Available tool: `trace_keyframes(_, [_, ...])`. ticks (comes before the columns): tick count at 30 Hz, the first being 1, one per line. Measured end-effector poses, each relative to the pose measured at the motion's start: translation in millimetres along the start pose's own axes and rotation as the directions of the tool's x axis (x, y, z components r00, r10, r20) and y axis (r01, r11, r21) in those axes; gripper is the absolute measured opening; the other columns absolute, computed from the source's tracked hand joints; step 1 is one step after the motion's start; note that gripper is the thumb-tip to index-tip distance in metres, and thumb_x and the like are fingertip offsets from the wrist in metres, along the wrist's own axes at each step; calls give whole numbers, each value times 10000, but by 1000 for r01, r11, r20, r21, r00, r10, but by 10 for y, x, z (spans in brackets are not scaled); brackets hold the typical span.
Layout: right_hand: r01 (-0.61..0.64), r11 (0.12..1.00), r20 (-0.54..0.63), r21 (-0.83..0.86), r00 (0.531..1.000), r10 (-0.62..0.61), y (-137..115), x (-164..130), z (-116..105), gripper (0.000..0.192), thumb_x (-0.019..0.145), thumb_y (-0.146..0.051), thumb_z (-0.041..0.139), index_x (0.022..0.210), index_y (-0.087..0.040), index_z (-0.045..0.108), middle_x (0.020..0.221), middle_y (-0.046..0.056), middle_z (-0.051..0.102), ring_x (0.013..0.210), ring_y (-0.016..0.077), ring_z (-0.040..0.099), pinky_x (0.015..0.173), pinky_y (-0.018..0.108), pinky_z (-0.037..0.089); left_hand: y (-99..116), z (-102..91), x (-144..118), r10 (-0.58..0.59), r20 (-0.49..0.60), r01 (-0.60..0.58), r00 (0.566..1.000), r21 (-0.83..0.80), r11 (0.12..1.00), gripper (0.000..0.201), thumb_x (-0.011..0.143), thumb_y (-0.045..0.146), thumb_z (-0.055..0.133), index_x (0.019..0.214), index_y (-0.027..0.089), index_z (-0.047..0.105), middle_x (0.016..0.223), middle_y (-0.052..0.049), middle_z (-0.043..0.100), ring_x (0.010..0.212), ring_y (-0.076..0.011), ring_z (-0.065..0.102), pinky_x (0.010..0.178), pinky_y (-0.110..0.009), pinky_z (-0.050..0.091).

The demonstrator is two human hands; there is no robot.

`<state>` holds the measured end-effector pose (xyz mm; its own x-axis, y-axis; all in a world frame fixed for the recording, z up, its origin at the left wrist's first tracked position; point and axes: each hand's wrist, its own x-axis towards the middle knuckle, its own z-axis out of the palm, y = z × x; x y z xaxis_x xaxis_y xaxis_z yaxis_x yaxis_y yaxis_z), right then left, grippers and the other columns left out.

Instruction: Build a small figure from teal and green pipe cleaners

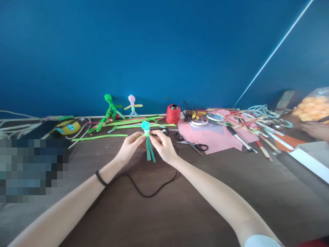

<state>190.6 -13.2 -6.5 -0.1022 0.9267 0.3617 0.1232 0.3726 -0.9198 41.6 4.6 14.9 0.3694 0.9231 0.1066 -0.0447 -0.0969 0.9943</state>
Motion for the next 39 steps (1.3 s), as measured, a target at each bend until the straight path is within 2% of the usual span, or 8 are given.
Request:
trace_keyframes(9, [-9,999,38,52,999,7,-106,-17,16,266,832,-362,487,1029,-183,487,448,-86,371,384,73,349,390,210,260,-18,-3,21,70,-61,-71,996,-16,997,215,730,353,582,825,173,513,727,10,573,632,-114,572,581,-246,484])
trace_keyframes(15, [-10,999,8,48,1000,10,-124,-9,14,205,826,-370,495,931,-195,484,442,-84,371,380,75,345,391,211,265,55,29,19,92,-77,-93,993,-5,996,173,723,325,574,742,163,516,727,18,550,649,-99,540,638,-237,460])
trace_keyframes(21, [29,999,-1,32,1000,-29,-127,-2,-7,172,819,-369,511,879,-209,492,611,-24,470,548,113,467,511,242,392,125,39,16,107,-60,-106,992,32,994,159,728,314,563,692,167,512,670,28,528,647,-100,513,654,-232,442])
trace_keyframes(25, [37,997,-13,60,999,-36,-162,-4,-16,167,809,-361,524,853,-201,509,684,-3,507,607,122,488,562,254,426,146,27,13,121,-48,-117,991,79,990,154,730,303,559,674,166,516,654,29,511,648,-100,494,652,-229,432])
trace_keyframes(30, [43,996,-45,81,998,-39,-192,9,-22,152,799,-341,533,796,-190,524,696,1,521,606,119,494,554,252,429,129,16,16,127,-9,-126,992,80,989,142,730,304,560,707,168,527,685,17,534,675,-115,513,670,-248,438])
trace_keyframes(35, [56,994,-57,92,997,-51,-196,23,-24,148,797,-327,537,781,-181,517,617,-24,498,523,94,462,501,233,396,169,11,21,137,-18,-133,990,144,981,113,720,278,559,718,165,551,704,19,542,680,-109,502,668,-235,421])
trace_keyframes(39, [36,995,-29,93,999,-33,-191,14,-24,175,808,-353,518,819,-180,494,530,-55,451,443,78,409,442,218,351,199,3,28,105,-12,-103,994,129,986,104,706,256,564,729,155,555,711,11,554,664,-107,507,647,-236,419])
